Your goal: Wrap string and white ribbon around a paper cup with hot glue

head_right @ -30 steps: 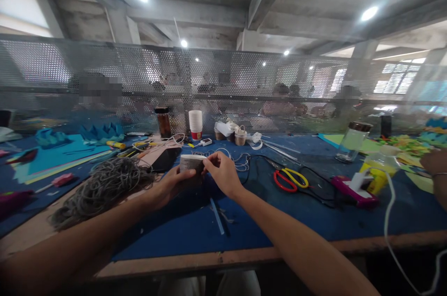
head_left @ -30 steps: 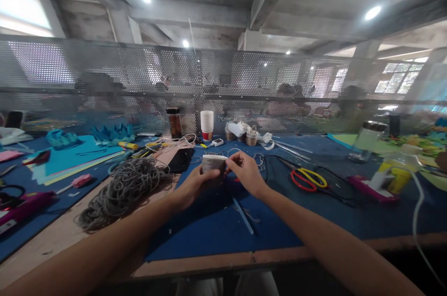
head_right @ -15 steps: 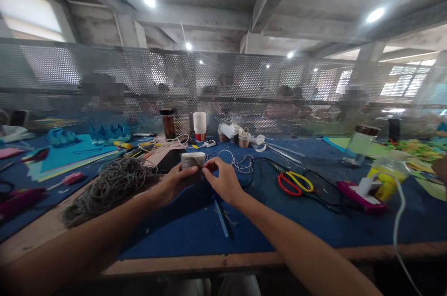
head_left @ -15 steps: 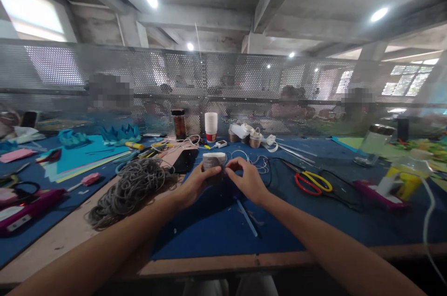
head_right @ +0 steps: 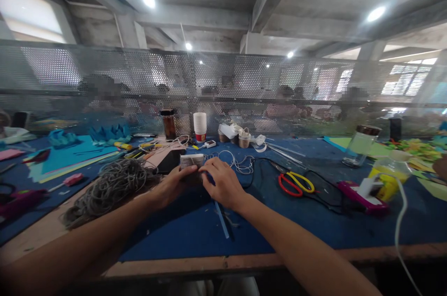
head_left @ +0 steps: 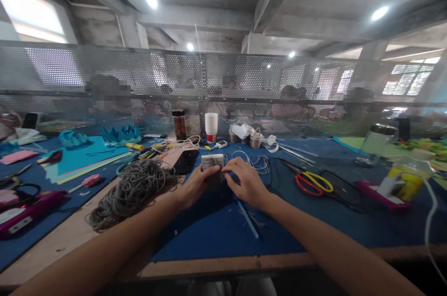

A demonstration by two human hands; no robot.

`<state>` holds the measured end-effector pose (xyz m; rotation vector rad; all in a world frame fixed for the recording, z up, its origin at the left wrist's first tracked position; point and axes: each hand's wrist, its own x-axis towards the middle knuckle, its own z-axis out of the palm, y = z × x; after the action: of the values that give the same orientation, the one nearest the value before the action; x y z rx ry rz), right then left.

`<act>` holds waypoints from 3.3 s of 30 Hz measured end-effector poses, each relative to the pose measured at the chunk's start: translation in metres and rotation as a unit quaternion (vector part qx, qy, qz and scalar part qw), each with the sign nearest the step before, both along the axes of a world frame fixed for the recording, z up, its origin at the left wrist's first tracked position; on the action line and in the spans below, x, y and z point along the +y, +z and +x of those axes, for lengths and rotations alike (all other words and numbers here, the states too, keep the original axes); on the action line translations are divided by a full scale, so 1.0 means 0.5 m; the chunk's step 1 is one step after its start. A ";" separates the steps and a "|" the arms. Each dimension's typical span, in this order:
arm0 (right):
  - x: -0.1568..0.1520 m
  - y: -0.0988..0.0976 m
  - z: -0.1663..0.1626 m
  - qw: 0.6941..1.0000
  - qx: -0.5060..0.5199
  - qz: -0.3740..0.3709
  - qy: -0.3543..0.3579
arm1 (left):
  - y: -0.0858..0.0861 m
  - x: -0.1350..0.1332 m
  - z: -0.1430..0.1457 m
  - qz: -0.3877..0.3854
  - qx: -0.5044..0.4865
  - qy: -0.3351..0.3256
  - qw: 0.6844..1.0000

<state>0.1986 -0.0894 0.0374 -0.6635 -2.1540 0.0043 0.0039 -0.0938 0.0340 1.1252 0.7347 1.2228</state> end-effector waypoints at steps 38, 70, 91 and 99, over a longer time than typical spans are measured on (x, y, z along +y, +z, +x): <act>0.010 0.001 0.141 0.969 -0.156 0.083 -0.171 | -0.037 0.055 -0.039 -0.021 -0.075 0.054 0.995; 0.061 -0.037 0.148 0.964 0.010 -0.034 -0.265 | -0.017 0.040 -0.037 -0.050 -0.073 0.025 0.996; 0.021 -0.047 0.068 0.993 0.005 -0.108 -0.051 | -0.021 0.046 -0.030 -0.050 -0.024 0.043 0.998; 0.026 -0.053 0.073 0.995 -0.034 -0.085 -0.037 | -0.033 0.051 -0.030 -0.022 0.017 0.075 0.997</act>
<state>0.2352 -0.0766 0.0111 -0.8523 -2.2106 0.1281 -0.0113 -0.0684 0.0174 1.0711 0.8808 1.3090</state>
